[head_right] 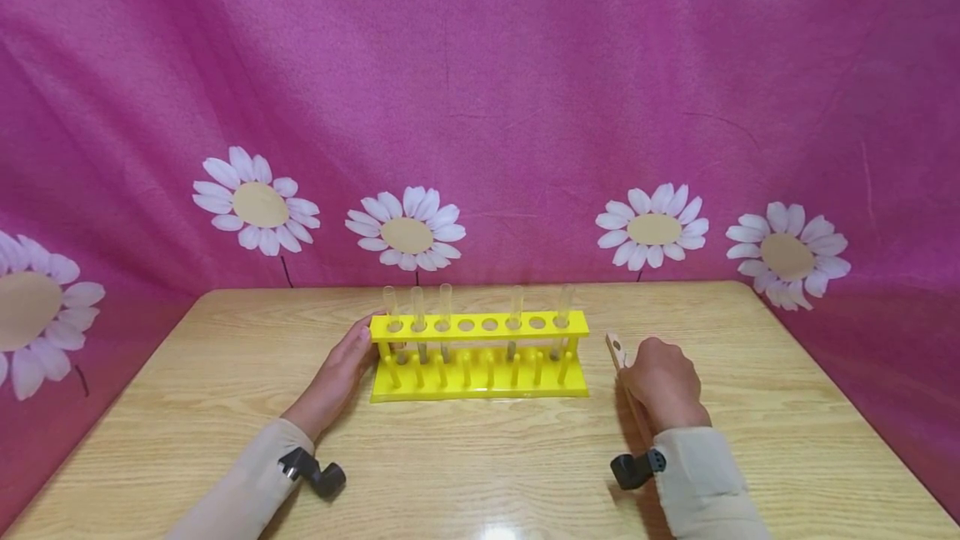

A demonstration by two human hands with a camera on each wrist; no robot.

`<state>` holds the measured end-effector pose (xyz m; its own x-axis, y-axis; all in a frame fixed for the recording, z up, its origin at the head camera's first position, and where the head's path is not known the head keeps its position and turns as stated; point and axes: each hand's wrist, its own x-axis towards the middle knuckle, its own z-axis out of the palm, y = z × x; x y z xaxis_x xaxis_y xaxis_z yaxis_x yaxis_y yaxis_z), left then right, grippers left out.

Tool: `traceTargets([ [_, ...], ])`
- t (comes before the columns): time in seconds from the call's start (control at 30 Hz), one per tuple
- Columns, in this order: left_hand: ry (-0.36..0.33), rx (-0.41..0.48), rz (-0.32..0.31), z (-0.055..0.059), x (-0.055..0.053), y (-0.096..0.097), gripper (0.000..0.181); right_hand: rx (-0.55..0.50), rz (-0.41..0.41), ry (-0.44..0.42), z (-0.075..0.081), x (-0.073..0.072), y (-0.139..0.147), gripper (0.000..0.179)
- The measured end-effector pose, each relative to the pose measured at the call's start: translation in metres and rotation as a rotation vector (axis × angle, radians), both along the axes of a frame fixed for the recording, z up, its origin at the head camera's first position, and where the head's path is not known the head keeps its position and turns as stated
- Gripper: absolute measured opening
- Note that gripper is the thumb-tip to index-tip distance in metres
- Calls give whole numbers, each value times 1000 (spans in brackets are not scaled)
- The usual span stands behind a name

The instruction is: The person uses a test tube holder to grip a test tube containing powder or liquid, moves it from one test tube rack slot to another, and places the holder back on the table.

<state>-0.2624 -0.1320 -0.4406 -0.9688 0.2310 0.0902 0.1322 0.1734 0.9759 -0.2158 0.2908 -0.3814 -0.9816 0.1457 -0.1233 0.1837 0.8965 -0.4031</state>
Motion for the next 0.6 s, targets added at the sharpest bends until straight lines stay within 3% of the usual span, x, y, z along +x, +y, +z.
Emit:
traceTargets([
  [0.33, 8, 27, -12, 2, -2, 8, 57, 9, 5, 18, 1, 4, 7, 21],
  [0.6, 24, 42, -18, 3, -5, 12, 56, 26, -15, -28, 4, 3, 9, 26],
])
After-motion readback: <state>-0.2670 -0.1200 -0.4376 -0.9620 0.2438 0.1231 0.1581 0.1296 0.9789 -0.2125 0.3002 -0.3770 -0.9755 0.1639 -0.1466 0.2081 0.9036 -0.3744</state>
